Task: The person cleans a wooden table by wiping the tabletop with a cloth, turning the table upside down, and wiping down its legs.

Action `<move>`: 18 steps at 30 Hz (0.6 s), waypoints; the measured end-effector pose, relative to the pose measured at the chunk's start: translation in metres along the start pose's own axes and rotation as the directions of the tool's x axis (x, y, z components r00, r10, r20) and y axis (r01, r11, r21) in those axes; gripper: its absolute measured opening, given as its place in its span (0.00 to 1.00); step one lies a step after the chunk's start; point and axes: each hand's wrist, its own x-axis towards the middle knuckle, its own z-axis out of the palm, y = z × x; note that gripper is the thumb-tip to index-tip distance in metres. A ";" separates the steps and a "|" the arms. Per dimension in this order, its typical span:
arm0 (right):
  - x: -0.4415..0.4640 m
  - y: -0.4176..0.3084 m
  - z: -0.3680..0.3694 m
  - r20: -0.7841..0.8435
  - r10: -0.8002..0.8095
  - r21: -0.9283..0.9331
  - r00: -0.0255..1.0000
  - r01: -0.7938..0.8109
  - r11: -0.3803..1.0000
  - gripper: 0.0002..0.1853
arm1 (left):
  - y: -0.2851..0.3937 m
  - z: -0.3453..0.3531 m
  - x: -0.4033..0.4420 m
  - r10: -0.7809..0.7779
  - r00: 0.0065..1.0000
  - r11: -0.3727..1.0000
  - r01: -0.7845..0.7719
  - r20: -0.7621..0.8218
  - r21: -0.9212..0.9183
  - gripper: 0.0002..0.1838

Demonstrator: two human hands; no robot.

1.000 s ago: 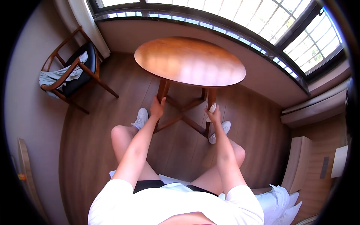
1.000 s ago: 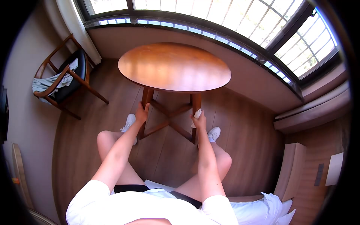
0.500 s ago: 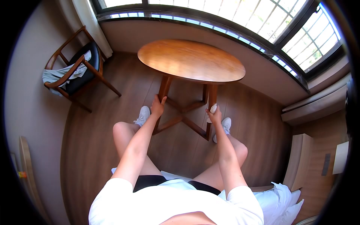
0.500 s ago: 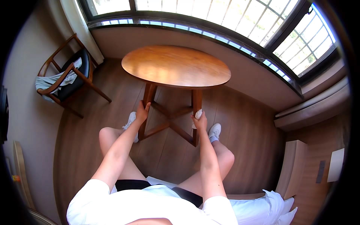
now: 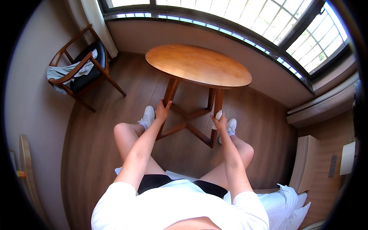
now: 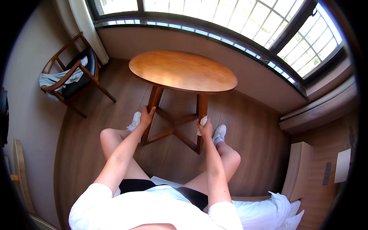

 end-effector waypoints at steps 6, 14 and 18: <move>-0.012 -0.001 -0.005 -0.026 -0.015 -0.011 1.000 0.015 1.000 0.33 | 0.001 -0.012 -0.018 0.057 0.998 0.998 -0.057 -0.008 0.013 0.30; -0.009 -0.012 -0.013 -0.012 0.023 -0.094 1.000 -0.024 0.995 0.34 | -0.028 -0.014 -0.029 0.301 0.950 0.952 -0.295 -0.080 0.080 0.33; 0.002 -0.018 -0.008 -0.040 0.048 -0.029 0.998 -0.049 0.998 0.32 | -0.060 -0.010 -0.043 0.099 0.993 0.973 -0.110 0.067 0.201 0.38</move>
